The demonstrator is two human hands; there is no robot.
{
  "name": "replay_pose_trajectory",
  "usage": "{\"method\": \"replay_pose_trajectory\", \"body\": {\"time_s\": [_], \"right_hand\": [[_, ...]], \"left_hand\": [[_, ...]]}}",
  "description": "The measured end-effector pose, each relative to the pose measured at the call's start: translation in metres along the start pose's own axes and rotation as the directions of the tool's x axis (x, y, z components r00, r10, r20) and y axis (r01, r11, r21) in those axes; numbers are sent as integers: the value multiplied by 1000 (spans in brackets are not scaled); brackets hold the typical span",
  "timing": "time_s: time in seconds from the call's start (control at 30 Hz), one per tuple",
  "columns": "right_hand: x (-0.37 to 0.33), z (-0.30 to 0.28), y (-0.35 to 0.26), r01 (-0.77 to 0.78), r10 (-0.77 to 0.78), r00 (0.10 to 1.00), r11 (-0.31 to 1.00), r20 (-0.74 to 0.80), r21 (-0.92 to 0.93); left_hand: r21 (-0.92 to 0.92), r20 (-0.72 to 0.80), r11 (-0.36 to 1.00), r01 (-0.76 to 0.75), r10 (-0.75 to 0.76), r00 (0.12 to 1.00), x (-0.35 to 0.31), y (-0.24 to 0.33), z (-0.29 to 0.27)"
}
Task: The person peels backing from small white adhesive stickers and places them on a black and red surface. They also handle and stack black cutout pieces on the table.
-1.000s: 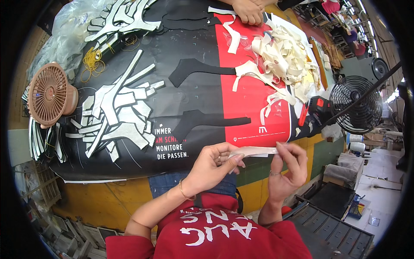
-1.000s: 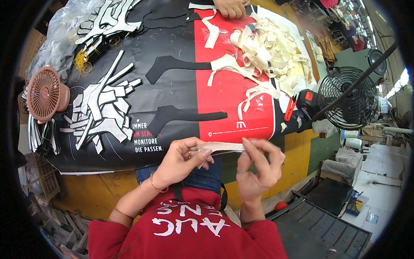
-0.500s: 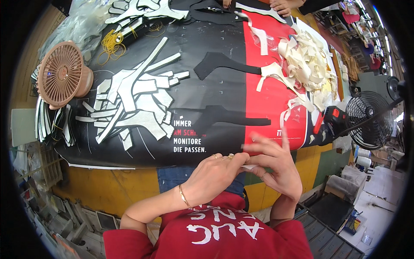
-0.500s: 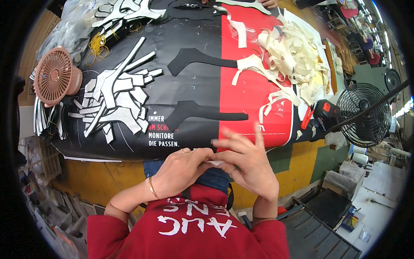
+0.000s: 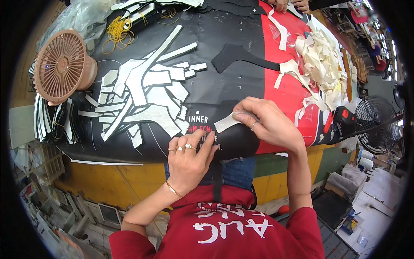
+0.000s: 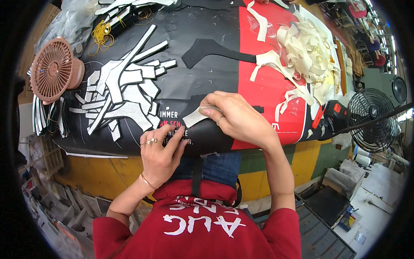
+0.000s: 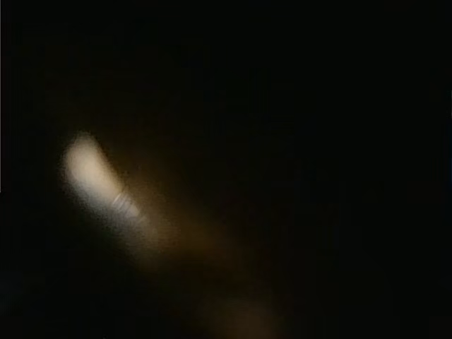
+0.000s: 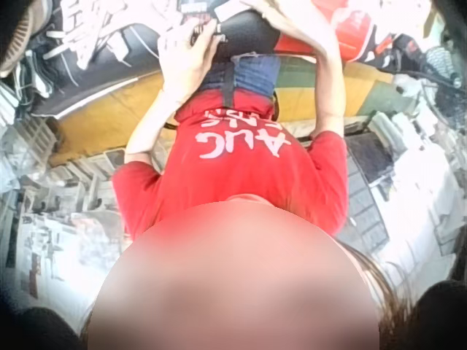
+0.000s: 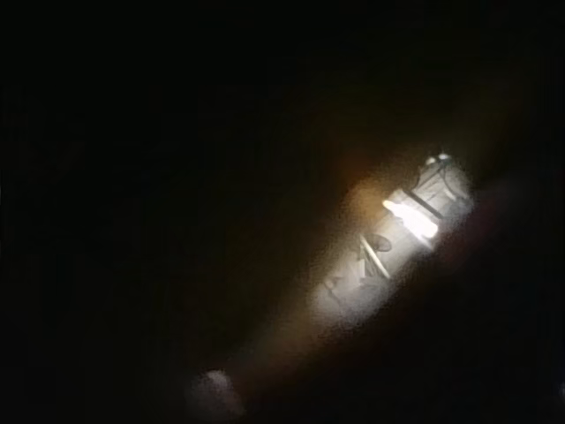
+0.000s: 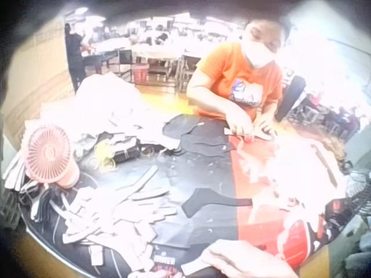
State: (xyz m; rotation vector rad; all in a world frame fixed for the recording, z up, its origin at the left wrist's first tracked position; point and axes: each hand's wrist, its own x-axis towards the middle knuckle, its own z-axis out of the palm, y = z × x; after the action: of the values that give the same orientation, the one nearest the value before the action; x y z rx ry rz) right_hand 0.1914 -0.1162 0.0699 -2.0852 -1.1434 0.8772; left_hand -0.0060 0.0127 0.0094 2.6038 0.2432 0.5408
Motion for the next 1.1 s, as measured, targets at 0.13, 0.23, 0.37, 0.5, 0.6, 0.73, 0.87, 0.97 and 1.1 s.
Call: {"method": "replay_pose_trajectory", "body": {"time_s": [0.13, 0.23, 0.37, 0.5, 0.6, 0.73, 0.87, 0.97, 1.1], "right_hand": [[9, -2, -5, 16, -12, 999, 997, 50, -76], [13, -4, -8, 32, -24, 996, 995, 83, -96], [22, -5, -6, 96, -75, 986, 986, 151, -136], [29, -4, -3, 116, -95, 983, 984, 155, -134], [30, -4, -3, 109, -88, 985, 985, 148, -137], [30, -4, -4, 97, -75, 985, 986, 153, -138], [30, -4, -4, 76, -54, 987, 988, 154, -136], [30, -2, -4, 90, -71, 987, 987, 142, -133], [29, -1, -3, 89, -69, 988, 985, 137, -146]], "left_hand": [[34, -4, 999, -30, 31, 1000, -1, -2, 2], [57, -2, 998, -42, 42, 999, -2, -2, 2], [59, 7, 997, -40, 40, 999, -3, -3, 2], [48, 3, 998, -30, 30, 1000, -3, -2, 1], [51, 7, 998, -31, 31, 1000, -3, -2, 1], [49, 12, 998, -30, 29, 999, -3, -2, 1], [24, 10, 1000, -18, 18, 1000, -4, -3, 1], [-20, 3, 1000, -7, 7, 1000, -4, -3, 1], [-48, 32, 999, 9, -7, 999, -2, -1, 1]]}}
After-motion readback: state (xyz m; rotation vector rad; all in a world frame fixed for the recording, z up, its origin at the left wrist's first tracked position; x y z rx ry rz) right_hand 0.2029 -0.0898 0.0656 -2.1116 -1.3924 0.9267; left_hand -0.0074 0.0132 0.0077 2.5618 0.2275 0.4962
